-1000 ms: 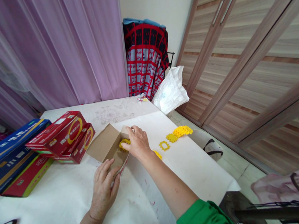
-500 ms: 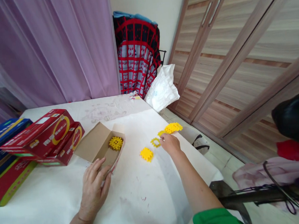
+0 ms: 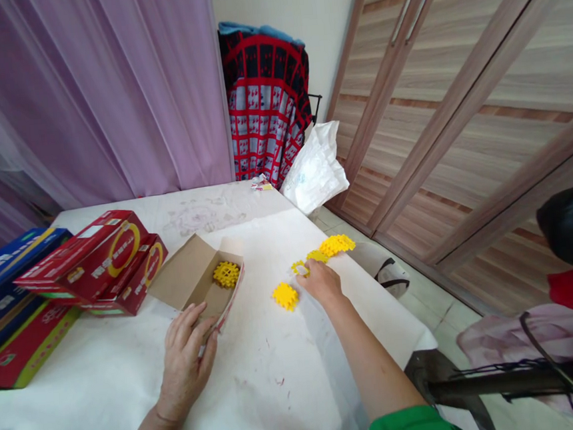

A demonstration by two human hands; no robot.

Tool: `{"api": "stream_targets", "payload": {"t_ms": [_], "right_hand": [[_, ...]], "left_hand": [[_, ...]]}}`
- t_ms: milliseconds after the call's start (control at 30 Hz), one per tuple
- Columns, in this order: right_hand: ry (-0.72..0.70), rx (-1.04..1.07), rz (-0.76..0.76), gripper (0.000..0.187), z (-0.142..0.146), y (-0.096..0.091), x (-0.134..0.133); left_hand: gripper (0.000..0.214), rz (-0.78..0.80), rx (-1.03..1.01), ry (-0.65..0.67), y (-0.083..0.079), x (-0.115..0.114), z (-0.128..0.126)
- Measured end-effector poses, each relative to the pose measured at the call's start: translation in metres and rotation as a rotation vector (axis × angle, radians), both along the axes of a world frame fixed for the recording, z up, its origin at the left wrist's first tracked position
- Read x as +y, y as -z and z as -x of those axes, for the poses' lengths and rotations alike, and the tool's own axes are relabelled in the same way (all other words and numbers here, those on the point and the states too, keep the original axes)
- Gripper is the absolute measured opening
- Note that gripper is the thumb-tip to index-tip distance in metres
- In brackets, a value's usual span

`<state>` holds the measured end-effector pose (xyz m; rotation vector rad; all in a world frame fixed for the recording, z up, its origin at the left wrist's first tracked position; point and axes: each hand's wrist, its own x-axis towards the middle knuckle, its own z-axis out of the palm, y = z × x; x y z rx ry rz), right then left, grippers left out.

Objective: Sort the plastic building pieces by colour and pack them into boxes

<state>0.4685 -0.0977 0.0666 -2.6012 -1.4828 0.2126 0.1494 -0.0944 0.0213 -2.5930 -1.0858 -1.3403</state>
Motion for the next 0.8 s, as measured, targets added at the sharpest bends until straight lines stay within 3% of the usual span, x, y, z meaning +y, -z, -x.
{"api": "stream_targets", "payload": {"t_ms": [167, 300, 533, 800], "right_hand": [[-0.288, 0.214, -0.255, 0.029, 0.057, -0.043, 0.004], [-0.543, 0.149, -0.214, 0.035, 0.113, -0.066, 0.018], [-0.706, -0.02, -0.12, 0.039, 0.149, -0.055, 0.039], [-0.592, -0.017, -0.14, 0.037, 0.142, -0.049, 0.045]], "left_hand": [[0.025, 0.017, 0.008, 0.0, -0.002, -0.002, 0.0], [0.028, 0.023, -0.062, 0.006, -0.002, -0.001, -0.001], [0.031, 0.035, -0.123, 0.008, 0.001, -0.002, -0.003], [0.027, 0.047, -0.099, -0.001, 0.001, -0.002, -0.001]]}}
